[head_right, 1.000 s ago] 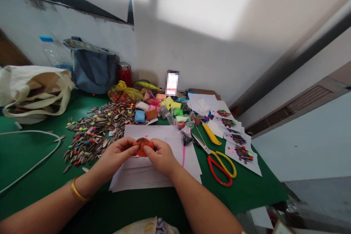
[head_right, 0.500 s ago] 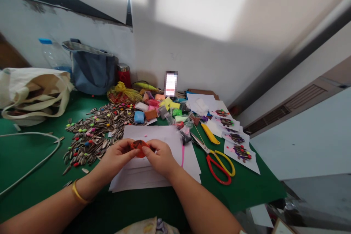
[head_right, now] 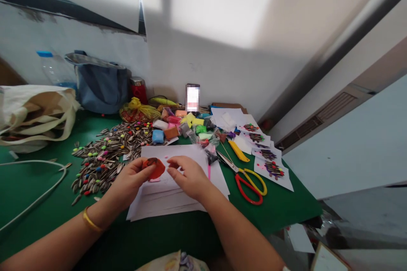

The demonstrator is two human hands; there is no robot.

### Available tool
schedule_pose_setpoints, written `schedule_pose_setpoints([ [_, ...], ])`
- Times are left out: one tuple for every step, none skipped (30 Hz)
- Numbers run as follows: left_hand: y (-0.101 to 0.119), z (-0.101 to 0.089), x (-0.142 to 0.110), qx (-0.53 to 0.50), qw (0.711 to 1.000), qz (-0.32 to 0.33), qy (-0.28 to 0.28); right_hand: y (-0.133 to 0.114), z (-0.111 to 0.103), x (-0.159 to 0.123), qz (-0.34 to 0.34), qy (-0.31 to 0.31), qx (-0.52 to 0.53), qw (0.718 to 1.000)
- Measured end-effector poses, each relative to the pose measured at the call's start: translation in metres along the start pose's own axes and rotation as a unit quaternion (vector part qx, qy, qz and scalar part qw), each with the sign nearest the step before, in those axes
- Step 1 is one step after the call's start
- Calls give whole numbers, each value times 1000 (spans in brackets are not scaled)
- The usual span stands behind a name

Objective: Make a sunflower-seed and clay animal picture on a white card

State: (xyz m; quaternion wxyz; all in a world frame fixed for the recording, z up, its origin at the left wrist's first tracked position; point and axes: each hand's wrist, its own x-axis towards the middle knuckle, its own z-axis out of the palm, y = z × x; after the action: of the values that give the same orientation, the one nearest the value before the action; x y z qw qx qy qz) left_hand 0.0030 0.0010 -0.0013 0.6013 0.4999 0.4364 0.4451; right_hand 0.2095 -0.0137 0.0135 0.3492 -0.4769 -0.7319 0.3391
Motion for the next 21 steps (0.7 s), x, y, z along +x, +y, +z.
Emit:
schedule_pose_setpoints([
  [-1,0,0,-16,1000,-3,0,1,-10,-6,8,23,-42,999],
  [-2,0,1,-34,999,-8,0,5,-22,-14,16,46,-90,995],
  [-2,0,1,-53,998,-18,0,10,-35,-25,29,66,-143,987],
  [-2,0,1,-71,997,-31,-1,18,-50,-37,46,86,-205,974],
  [-1,1,0,-88,995,-48,-1,29,-65,-52,74,113,-270,953],
  [0,2,0,-101,993,-67,-1,40,-80,-67,109,138,-331,927],
  [1,3,-1,-111,990,-87,-2,53,-94,-84,148,146,-384,900],
  [3,4,-2,-119,987,-106,-5,65,-107,-100,187,135,-420,878],
  [4,5,-3,-123,985,-120,-9,77,-118,-116,221,117,-438,863],
  [5,6,-3,-126,984,-129,-16,88,-126,-129,251,95,-441,856],
  [5,6,-4,-127,983,-132,-23,96,-131,-139,276,79,-438,852],
  [5,7,-4,-127,983,-131,-30,103,-134,-147,288,65,-434,851],
  [5,7,-5,-124,983,-127,-35,107,-134,-151,284,56,-437,852],
  [4,7,-4,-120,984,-125,-38,109,-134,-152,286,56,-442,848],
  [4,7,-4,-114,985,-124,-39,109,-132,-152,285,56,-449,845],
  [3,6,-4,-109,986,-124,-38,107,-130,-150,284,57,-457,841],
  [3,6,-3,-104,986,-124,-35,104,-128,-147,287,59,-466,835],
  [2,5,-2,-100,987,-124,-33,100,-127,-145,292,59,-473,829],
  [2,5,-2,-97,987,-125,-31,95,-126,-143,300,59,-481,822],
  [2,4,-1,-96,987,-126,-29,90,-126,-143,311,59,-487,814],
  [1,3,-1,-98,987,-128,-29,85,-127,-143,322,59,-489,808],
])
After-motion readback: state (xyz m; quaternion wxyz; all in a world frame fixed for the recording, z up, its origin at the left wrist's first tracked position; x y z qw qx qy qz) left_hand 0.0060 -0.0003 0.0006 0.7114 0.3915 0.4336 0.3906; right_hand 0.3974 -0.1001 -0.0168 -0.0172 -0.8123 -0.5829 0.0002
